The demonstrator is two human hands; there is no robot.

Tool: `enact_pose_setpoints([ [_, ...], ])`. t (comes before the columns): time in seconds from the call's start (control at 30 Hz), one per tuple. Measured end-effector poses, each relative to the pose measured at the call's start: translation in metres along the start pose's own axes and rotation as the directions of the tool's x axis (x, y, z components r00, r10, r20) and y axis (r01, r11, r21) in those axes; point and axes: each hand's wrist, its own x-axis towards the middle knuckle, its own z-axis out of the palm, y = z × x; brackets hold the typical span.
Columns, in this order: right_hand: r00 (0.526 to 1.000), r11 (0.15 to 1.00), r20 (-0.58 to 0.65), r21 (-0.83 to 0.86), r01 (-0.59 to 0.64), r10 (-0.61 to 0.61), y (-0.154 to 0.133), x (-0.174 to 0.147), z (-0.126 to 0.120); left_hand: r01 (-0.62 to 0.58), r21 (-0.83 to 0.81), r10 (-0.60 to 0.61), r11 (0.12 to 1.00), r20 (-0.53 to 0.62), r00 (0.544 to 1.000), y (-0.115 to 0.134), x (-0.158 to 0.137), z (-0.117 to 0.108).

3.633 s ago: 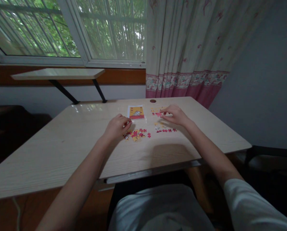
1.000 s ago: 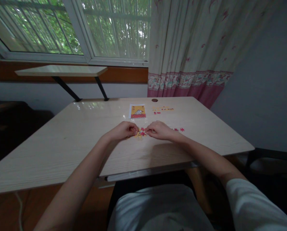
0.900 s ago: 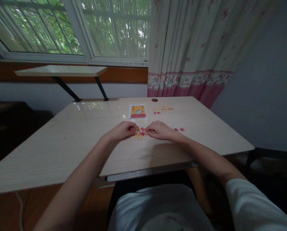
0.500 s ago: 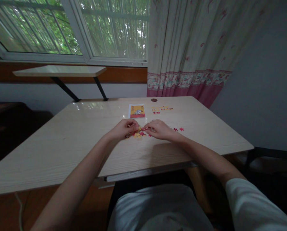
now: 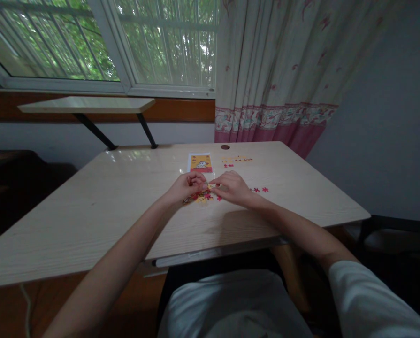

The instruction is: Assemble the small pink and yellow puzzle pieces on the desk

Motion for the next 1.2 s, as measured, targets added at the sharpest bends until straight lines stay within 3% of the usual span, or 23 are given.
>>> enact_pose_setpoints([
  [0.27,0.979,0.991,-0.165,0.080,-0.108,0.120,0.027,-0.003,-0.043,-0.106,0.184,0.124,0.977,-0.091,0.988,0.015,0.000,-0.018],
  [0.4,0.959,0.976,-0.197,0.112,-0.186,0.205,0.036,-0.007,-0.063,-0.097,0.306,0.120,0.947,-0.059,0.991,0.018,-0.003,-0.024],
  [0.5,0.960,0.979,-0.195,0.093,-0.184,0.199,0.038,-0.008,-0.071,-0.065,0.420,0.075,0.905,-0.007,0.997,0.014,-0.003,-0.026],
  [0.63,0.976,0.982,-0.126,0.083,-0.169,0.178,0.043,-0.008,-0.080,-0.076,0.553,0.059,0.830,0.049,0.997,0.004,-0.003,-0.029],
  [0.77,0.980,0.981,0.065,0.043,-0.190,0.187,0.056,-0.010,-0.090,-0.113,0.608,0.055,0.786,0.113,0.992,-0.003,-0.003,-0.032],
  [0.83,0.947,0.966,0.199,0.001,-0.259,0.253,0.066,-0.013,-0.094,-0.128,0.641,0.050,0.757,0.139,0.989,-0.003,-0.002,-0.034],
  [0.9,0.879,0.933,0.322,-0.045,-0.356,0.351,0.077,-0.018,-0.094,-0.143,0.666,0.041,0.732,0.166,0.985,-0.002,-0.002,-0.034],
  [1.03,0.757,0.847,0.424,-0.049,-0.530,0.498,0.094,-0.028,-0.084,-0.142,0.698,0.026,0.702,0.174,0.984,0.001,-0.002,-0.032],
  [1.2,0.711,0.799,0.466,0.015,-0.602,0.527,0.108,-0.037,-0.068,-0.140,0.734,-0.019,0.665,0.204,0.979,0.005,-0.002,-0.031],
])
